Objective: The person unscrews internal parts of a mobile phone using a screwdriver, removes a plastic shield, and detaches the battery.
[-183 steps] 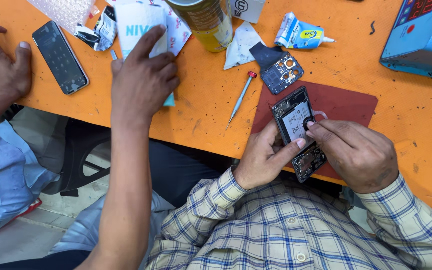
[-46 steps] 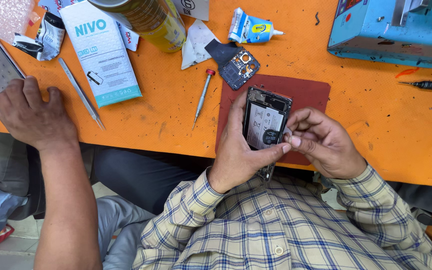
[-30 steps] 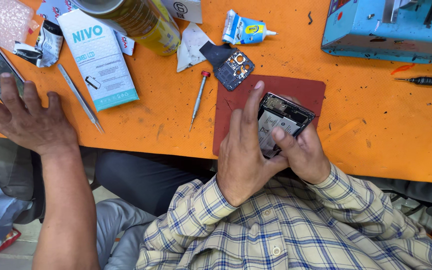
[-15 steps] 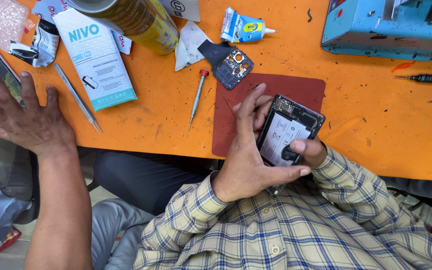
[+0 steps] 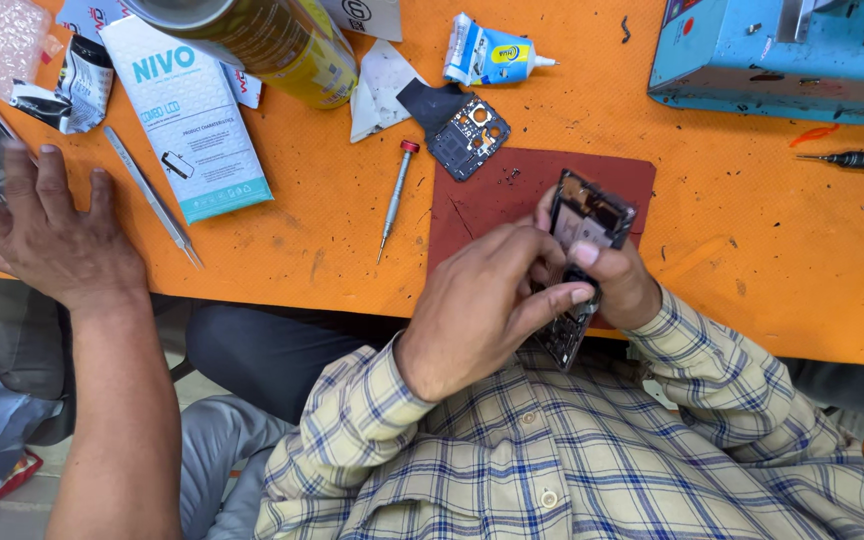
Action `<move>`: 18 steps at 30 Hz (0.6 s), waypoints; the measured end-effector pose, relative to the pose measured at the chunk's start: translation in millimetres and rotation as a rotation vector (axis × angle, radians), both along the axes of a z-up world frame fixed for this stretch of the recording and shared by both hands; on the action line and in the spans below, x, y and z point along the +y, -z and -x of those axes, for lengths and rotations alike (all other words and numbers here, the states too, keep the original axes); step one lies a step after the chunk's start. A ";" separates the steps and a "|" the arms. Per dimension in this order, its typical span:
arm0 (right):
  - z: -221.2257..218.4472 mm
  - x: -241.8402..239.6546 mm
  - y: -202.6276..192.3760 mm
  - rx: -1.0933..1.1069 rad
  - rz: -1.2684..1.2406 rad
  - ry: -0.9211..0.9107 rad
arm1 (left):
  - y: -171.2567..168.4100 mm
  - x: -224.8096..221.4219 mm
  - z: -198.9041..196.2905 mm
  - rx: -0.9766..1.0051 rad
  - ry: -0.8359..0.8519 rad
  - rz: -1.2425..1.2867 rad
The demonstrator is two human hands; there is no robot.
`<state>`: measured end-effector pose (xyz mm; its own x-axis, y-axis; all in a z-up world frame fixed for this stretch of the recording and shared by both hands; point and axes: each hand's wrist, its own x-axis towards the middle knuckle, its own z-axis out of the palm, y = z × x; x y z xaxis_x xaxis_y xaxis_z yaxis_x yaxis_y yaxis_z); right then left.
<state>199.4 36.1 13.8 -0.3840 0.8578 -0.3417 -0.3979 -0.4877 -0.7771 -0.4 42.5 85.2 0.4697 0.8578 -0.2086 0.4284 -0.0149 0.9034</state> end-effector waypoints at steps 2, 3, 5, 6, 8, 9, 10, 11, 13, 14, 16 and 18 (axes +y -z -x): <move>-4.3 0.6 -1.2 -0.246 -0.050 -0.123 | 6.5 6.2 -0.1 -0.128 0.046 -0.084; -5.1 0.8 -2.4 -0.247 -0.048 -0.120 | 9.5 7.9 0.4 -0.257 0.099 -0.162; -5.7 2.2 -4.5 -0.298 -0.111 -0.159 | 12.3 8.7 3.9 -0.303 0.134 -0.136; -5.3 2.5 -5.2 -0.300 -0.108 -0.155 | 12.8 9.9 5.8 -0.348 0.165 -0.111; -3.7 3.3 -6.0 -0.251 -0.109 -0.181 | 11.7 15.5 9.8 -0.349 0.215 -0.033; -3.6 4.2 -7.3 -0.251 -0.113 -0.179 | 10.2 20.3 10.8 -0.350 0.264 0.040; -3.4 4.1 -9.0 -0.318 -0.141 -0.211 | 8.2 25.0 12.2 -0.350 0.266 0.037; -2.6 3.6 -10.0 -0.384 -0.164 -0.246 | 6.0 28.2 14.4 -0.281 0.305 0.073; -3.0 3.7 -12.2 -0.450 -0.231 -0.276 | 4.9 34.1 14.4 -0.212 0.343 0.112; -2.8 3.8 -13.0 -0.517 -0.300 -0.306 | 5.8 36.0 11.9 -0.133 0.376 0.036; -2.8 4.8 -14.9 -0.500 -0.354 -0.324 | 8.5 38.0 9.4 -0.054 0.409 -0.039; -3.3 7.3 -15.3 -0.485 -0.410 -0.335 | 14.1 39.6 8.0 -0.055 0.483 -0.073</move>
